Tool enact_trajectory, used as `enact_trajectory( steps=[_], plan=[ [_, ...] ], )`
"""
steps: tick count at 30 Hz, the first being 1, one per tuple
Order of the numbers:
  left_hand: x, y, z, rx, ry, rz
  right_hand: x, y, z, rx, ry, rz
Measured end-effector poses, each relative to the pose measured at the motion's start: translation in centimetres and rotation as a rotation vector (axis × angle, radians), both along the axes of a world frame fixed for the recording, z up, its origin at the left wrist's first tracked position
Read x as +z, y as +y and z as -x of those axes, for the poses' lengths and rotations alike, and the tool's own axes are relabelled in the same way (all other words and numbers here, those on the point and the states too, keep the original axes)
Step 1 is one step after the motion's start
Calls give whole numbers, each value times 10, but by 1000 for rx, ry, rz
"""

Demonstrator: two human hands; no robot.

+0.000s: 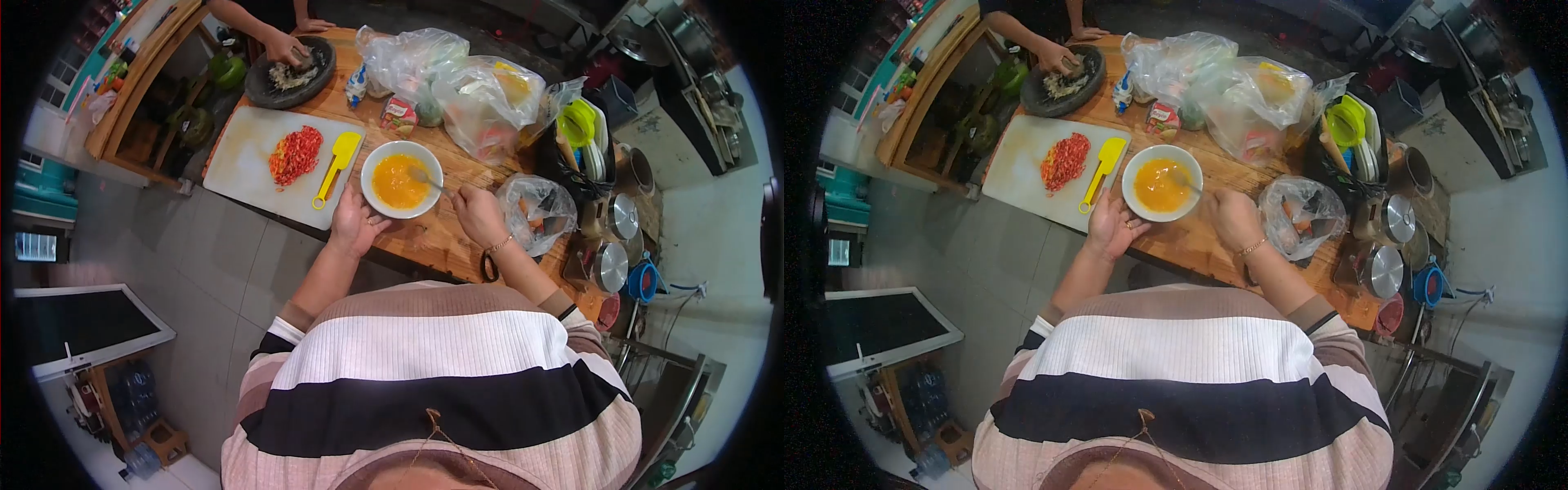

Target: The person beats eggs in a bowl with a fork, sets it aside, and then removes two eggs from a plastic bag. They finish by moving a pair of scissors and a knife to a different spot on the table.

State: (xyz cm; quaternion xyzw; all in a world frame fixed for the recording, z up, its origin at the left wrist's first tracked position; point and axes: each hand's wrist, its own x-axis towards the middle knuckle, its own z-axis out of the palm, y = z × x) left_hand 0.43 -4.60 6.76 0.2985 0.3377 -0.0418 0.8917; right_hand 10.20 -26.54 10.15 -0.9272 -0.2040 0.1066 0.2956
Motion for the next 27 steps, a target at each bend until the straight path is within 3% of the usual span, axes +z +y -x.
enact_trajectory(
  steps=[4, 7, 10, 13, 16, 22, 25, 27],
  plan=[
    [-5, -1, 1, -6, 4, -1, 3, 1, 4, 179, 149, 169],
    [0, -2, -1, 12, -10, 6, 5, 2, 4, 157, 170, 14],
    [-2, -2, -2, 39, -9, 7, -1, -1, -9, 8, 76, 36],
    [0, -6, -4, 70, 18, 10, -2, -3, -9, 134, 92, 157],
    [2, -8, -8, 77, 1, 4, 5, -2, -9, 249, 218, 52],
    [4, -9, -13, 74, -18, -9, 7, -1, -22, 91, 88, 89],
    [5, -11, -14, 80, -31, -14, -7, -8, -21, 354, 125, 21],
    [7, -12, -15, 88, -32, -20, -13, -7, -23, 272, 125, -41]
  ],
)
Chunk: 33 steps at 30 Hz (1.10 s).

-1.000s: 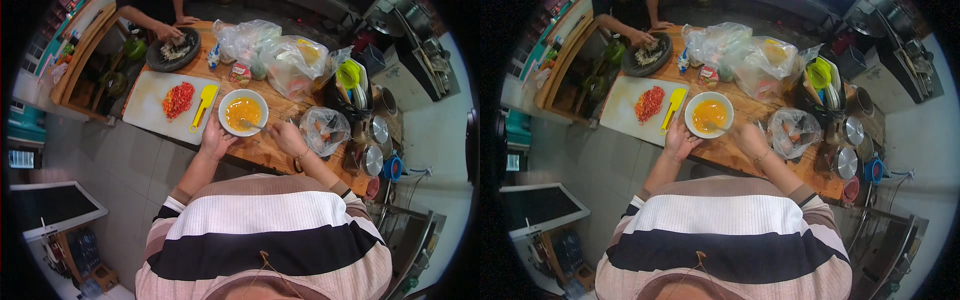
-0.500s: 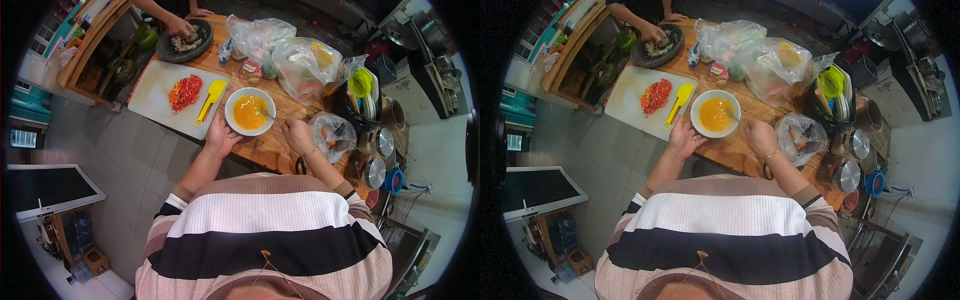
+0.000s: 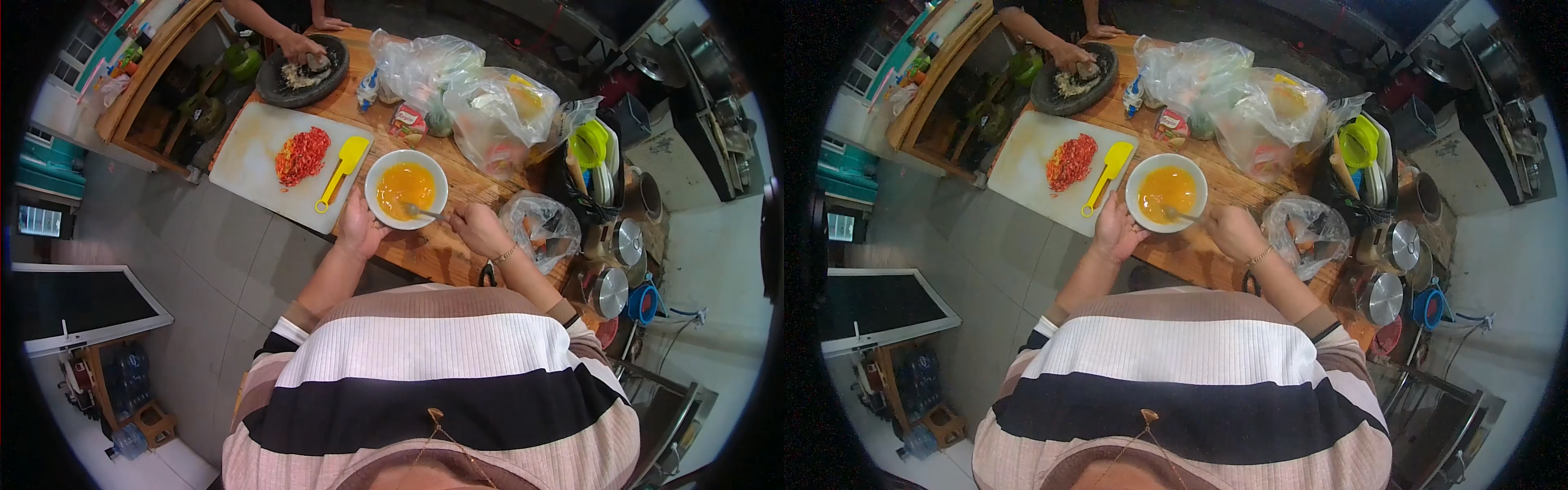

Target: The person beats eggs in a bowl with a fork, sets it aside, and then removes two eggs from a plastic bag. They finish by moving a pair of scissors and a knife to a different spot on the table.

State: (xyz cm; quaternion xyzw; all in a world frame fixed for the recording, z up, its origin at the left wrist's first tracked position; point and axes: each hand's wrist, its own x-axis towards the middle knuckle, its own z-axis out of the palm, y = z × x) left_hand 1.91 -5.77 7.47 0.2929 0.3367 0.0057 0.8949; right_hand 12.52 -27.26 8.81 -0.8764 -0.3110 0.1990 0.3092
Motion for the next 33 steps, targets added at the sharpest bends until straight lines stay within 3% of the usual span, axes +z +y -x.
enact_trajectory(
  steps=[4, 7, 10, 13, 16, 19, 22, 25, 28, 31, 33],
  plan=[
    [1, -2, 0, 9, 15, -17, 10, 3, -4, -160, -37, 63],
    [-1, -2, -1, 13, 16, -13, 13, 2, -1, 44, 31, 149],
    [0, -2, -1, 20, 24, -9, 19, 5, 1, -11, 111, 59],
    [-2, -2, -1, 21, 33, -36, 12, 4, -5, -191, -23, 40],
    [-5, -2, -1, -4, 72, -87, 7, 1, -3, -2, -7, 165],
    [-16, 2, 0, -49, 102, -138, 14, 2, -2, 69, 108, 88],
    [-21, 1, 0, -59, 95, -172, 6, 1, -8, -183, -7, 18],
    [-29, 4, -1, -73, 117, -188, 11, -2, -6, -98, -22, 116],
    [-32, 3, -2, -75, 111, -174, 9, -4, -1, 95, 60, 47],
    [-27, 2, -2, -80, 134, -192, 1, -4, -6, -118, 33, 40],
    [-25, 1, -2, -90, 145, -211, 1, -7, -7, -119, 15, 54]
  ],
)
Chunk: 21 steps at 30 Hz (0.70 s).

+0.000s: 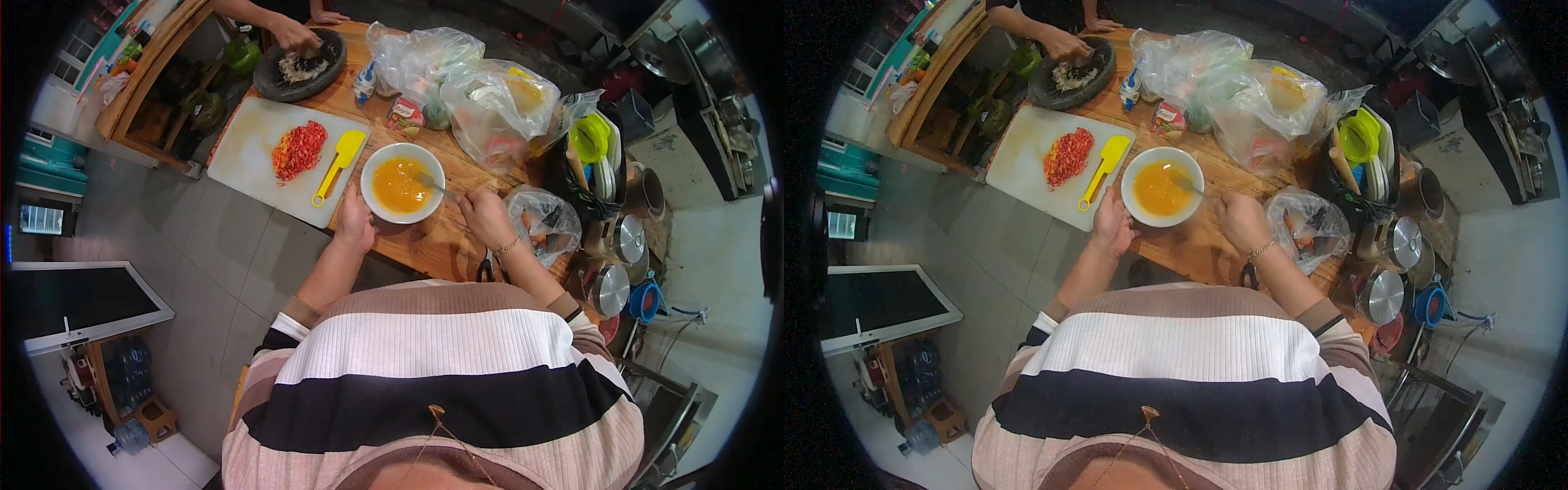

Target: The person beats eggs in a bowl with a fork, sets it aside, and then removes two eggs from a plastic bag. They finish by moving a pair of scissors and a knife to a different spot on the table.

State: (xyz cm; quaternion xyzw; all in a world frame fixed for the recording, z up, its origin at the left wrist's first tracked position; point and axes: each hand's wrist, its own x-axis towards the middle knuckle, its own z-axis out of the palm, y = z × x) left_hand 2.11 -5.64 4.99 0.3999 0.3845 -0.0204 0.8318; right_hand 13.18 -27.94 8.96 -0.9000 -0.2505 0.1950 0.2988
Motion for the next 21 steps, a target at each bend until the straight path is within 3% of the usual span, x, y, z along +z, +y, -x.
enact_trajectory(
  steps=[4, 10, 13, 19, 21],
  plan=[
    [-4, 2, 1, -17, -9, -2, 15, 1, 8, 184, 81, 29],
    [-13, 5, 1, -14, 9, 3, 9, 1, 1, -11, -64, 15],
    [-3, 0, 0, 33, -34, 16, 10, 0, 9, 200, 54, 3],
    [5, -5, 0, 35, -56, -17, 2, 1, 2, -64, -46, -60],
    [6, -5, -1, 31, -52, -23, 3, -1, 3, 54, 12, 31]
  ],
)
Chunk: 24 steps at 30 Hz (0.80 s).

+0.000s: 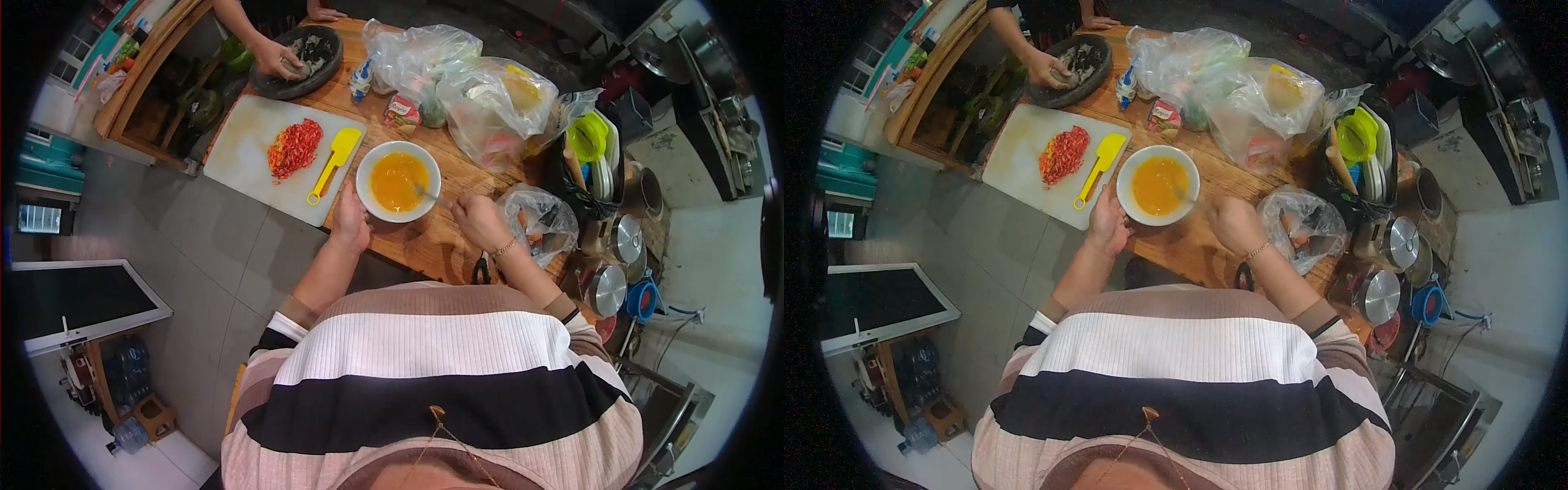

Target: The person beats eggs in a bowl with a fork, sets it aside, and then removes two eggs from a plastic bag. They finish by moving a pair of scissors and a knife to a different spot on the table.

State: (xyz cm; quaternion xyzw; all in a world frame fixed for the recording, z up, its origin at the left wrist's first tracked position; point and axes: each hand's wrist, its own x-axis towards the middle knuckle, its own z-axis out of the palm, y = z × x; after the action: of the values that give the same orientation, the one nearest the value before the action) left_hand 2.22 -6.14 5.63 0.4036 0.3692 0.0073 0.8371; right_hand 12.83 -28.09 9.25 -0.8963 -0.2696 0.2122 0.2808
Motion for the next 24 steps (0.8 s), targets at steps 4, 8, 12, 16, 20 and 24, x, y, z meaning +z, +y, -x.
enact_trajectory(
  steps=[4, 8, 12, 16, 20, 24],
  plan=[
    [5, -1, -1, 20, -1, 25, 9, 1, 8, 35, 48, -28],
    [-10, 7, 2, -55, 55, -8, 1, 1, 4, -27, -15, -32],
    [-23, 12, 4, -60, 49, 16, -5, 0, 6, 39, 39, -77],
    [-10, 5, 5, -10, 59, 29, -4, 0, 3, -106, -26, -82],
    [0, 1, 7, 29, 29, 39, 1, 2, 12, 46, 63, -31],
    [-4, 3, 11, 9, -24, 86, -4, 5, 8, -110, -38, -30]
  ],
)
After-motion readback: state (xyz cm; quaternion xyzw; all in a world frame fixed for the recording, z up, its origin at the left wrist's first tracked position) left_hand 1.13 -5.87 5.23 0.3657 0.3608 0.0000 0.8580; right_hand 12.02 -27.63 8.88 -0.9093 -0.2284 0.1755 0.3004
